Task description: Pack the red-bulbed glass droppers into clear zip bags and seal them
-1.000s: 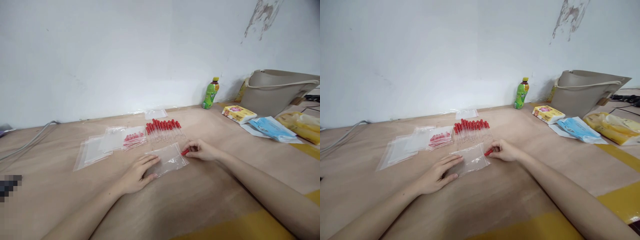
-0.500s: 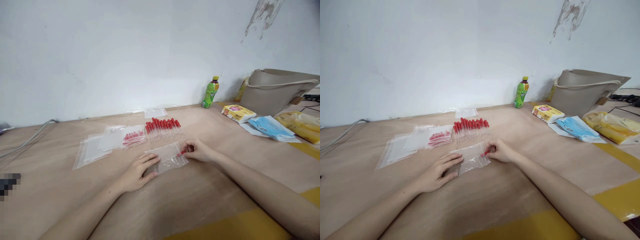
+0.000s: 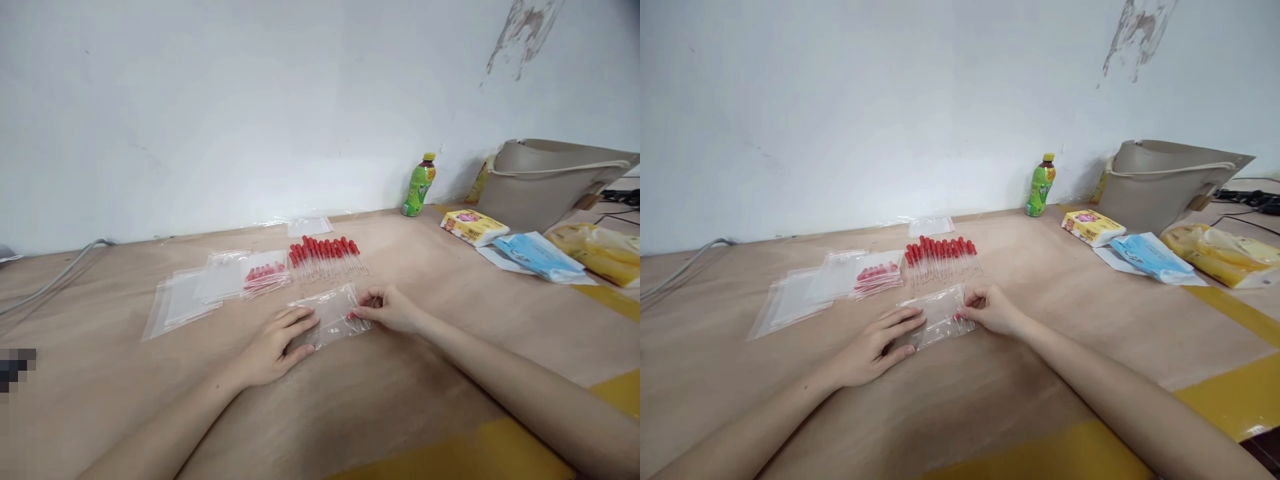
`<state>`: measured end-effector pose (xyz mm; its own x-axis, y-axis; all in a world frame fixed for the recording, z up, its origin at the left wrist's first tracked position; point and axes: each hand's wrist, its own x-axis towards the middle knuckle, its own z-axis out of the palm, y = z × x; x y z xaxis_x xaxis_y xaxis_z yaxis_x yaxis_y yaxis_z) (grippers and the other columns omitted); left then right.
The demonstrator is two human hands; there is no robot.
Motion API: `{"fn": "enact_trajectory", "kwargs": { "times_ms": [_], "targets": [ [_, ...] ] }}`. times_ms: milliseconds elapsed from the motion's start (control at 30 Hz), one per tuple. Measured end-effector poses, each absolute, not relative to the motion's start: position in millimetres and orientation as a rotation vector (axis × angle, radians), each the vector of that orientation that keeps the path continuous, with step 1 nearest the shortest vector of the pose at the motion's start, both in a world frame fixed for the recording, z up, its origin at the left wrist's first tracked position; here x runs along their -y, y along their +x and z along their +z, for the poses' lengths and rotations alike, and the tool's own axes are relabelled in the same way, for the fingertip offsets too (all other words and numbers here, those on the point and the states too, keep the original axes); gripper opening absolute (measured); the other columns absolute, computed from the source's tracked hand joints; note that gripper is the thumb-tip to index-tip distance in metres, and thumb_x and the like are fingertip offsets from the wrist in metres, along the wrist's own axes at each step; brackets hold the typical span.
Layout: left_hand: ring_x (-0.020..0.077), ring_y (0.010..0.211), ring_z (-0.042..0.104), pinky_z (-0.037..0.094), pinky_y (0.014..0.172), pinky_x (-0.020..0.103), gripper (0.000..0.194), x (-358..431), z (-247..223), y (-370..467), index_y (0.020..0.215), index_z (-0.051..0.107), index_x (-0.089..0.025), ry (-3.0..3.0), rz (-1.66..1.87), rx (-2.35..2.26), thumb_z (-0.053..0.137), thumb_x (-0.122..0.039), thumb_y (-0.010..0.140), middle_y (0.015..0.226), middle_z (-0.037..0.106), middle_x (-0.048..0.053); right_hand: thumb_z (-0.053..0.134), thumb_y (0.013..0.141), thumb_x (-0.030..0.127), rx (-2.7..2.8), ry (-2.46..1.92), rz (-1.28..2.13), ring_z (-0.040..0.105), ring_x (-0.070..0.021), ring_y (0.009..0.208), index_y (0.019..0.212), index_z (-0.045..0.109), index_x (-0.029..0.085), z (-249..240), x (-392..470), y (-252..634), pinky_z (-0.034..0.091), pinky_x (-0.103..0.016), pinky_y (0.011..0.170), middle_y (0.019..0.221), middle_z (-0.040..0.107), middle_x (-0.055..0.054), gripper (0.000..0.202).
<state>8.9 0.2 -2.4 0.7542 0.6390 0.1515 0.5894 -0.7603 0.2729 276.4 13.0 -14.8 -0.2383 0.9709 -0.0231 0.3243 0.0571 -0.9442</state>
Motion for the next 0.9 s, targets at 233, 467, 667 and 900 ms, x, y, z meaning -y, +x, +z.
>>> {"fn": "enact_trajectory", "kwargs": {
  "times_ms": [233, 467, 667, 900],
  "targets": [
    [0.0218, 0.123, 0.037, 0.033, 0.101, 0.041, 0.043, 1.1, -2.2, 9.4, 0.131, 0.04, -0.027, 2.701, 0.417, -0.962, 0.044, -0.036, 0.089, 0.136, 0.039, 0.005, 0.067, 0.058, 0.046, 1.465, -1.413, 1.314, 0.037, -0.0053, 0.042, 0.06, 0.052, 0.015, -4.6, -10.2, 275.0, 0.025, -0.02, 0.043, 0.046, 0.048, 0.005, 0.035],
    [0.0215, 0.123, 0.037, 0.034, 0.101, 0.041, 0.041, 1.7, -3.2, 9.8, 0.13, 0.041, -0.027, 2.649, 0.446, -0.973, 0.043, -0.035, 0.09, 0.136, 0.039, 0.004, 0.07, 0.054, 0.046, 1.383, -1.42, 1.263, 0.041, -0.0061, 0.048, 0.061, 0.051, 0.015, -10.8, -9.5, 274.5, 0.027, -0.02, 0.046, 0.052, 0.052, 0.004, 0.037],
    [0.0215, 0.123, 0.038, 0.034, 0.101, 0.041, 0.04, 0.7, -4.2, 9.1, 0.129, 0.041, -0.027, 2.655, 0.431, -0.962, 0.043, -0.036, 0.09, 0.135, 0.039, 0.005, 0.068, 0.057, 0.048, 1.368, -1.374, 1.358, 0.031, -0.0031, 0.037, 0.065, 0.05, 0.016, -11.6, -10.8, 276.2, 0.018, -0.018, 0.038, 0.043, 0.046, 0.008, 0.038],
    [0.0225, 0.123, 0.037, 0.033, 0.101, 0.042, 0.04, 0.4, -4.0, 9.4, 0.129, 0.043, -0.027, 2.67, 0.412, -0.979, 0.044, -0.036, 0.09, 0.136, 0.039, 0.006, 0.064, 0.062, 0.05, 1.415, -1.322, 1.417, 0.028, -0.0033, 0.028, 0.067, 0.045, 0.019, -6.5, -8.5, 275.6, 0.013, -0.018, 0.031, 0.036, 0.04, 0.011, 0.037]
  ]
}}
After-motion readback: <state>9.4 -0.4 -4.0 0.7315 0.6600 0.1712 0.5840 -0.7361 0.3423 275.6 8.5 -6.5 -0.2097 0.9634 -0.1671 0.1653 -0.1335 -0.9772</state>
